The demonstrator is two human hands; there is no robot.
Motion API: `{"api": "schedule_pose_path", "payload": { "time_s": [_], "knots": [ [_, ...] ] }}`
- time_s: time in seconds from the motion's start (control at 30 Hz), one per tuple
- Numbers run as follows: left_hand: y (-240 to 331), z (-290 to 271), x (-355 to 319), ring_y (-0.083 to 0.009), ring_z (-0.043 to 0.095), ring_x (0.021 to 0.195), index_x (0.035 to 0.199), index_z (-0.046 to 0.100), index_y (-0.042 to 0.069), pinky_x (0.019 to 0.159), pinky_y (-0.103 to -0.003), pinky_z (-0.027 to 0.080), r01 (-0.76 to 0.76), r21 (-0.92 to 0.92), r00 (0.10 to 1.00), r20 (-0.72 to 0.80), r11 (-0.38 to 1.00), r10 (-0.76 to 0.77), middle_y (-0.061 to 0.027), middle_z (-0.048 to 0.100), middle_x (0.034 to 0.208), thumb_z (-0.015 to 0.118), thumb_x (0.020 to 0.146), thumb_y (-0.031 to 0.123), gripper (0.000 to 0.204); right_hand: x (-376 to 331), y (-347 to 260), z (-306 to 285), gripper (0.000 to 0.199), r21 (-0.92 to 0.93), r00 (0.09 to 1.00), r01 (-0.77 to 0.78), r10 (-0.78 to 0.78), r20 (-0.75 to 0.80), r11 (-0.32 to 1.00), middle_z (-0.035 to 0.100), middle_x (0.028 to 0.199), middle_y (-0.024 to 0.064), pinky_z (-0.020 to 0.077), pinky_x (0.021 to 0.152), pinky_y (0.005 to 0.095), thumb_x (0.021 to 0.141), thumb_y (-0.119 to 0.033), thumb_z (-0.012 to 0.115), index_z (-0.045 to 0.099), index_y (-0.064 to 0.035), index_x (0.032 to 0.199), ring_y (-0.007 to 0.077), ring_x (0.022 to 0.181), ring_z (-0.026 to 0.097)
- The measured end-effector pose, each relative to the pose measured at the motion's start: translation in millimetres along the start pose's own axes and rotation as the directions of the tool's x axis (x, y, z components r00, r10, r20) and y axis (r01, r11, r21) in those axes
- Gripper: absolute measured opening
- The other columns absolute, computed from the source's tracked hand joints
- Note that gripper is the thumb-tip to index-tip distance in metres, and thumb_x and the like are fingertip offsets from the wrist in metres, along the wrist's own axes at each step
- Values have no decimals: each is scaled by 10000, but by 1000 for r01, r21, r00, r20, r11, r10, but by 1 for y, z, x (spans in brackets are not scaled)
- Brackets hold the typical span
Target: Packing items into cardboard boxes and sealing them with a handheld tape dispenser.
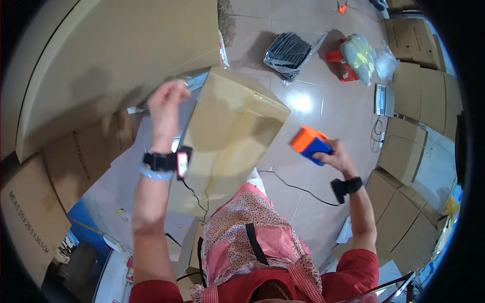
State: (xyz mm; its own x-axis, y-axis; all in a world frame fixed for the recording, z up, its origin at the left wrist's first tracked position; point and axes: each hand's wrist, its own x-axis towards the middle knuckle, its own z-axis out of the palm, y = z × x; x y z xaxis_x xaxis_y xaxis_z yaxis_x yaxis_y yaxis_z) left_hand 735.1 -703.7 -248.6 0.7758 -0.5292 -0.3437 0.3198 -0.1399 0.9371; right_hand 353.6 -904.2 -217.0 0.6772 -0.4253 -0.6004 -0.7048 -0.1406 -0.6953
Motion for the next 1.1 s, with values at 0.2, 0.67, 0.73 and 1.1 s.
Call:
{"api": "schedule_pose_path", "payload": {
  "time_s": [0.2,0.67,0.73,1.1],
  "knots": [
    [-10,8,62,-105,583,668,879,657,9,665,-245,483,82,206,996,5,975,-85,-36,625,709,637,844,177,172,19,11,-38,507,-1,996,-84,84,16,996,530,605,20,422,542,242,671,-464,728,653,25,781,93,565,500],
    [-85,0,91,-133,606,764,964,645,2,725,-269,493,241,292,968,-1,926,-252,-74,650,847,665,831,192,233,54,39,-34,502,83,988,-143,138,63,986,546,643,29,437,574,237,669,-426,731,661,40,841,99,603,517],
    [-87,-9,99,-123,593,854,1007,627,-8,787,-269,475,64,591,997,-9,804,-72,-68,647,918,676,835,194,270,62,34,-31,499,74,991,-125,121,66,989,545,648,31,437,578,239,671,-411,727,661,46,861,96,608,513],
    [-74,47,48,-115,561,982,1066,609,-33,896,-250,422,-150,306,989,44,940,143,-66,634,1047,617,881,148,259,17,84,-55,536,-104,960,-274,278,20,956,573,631,60,471,584,286,685,-491,688,668,27,819,167,567,552]
  ]
}}
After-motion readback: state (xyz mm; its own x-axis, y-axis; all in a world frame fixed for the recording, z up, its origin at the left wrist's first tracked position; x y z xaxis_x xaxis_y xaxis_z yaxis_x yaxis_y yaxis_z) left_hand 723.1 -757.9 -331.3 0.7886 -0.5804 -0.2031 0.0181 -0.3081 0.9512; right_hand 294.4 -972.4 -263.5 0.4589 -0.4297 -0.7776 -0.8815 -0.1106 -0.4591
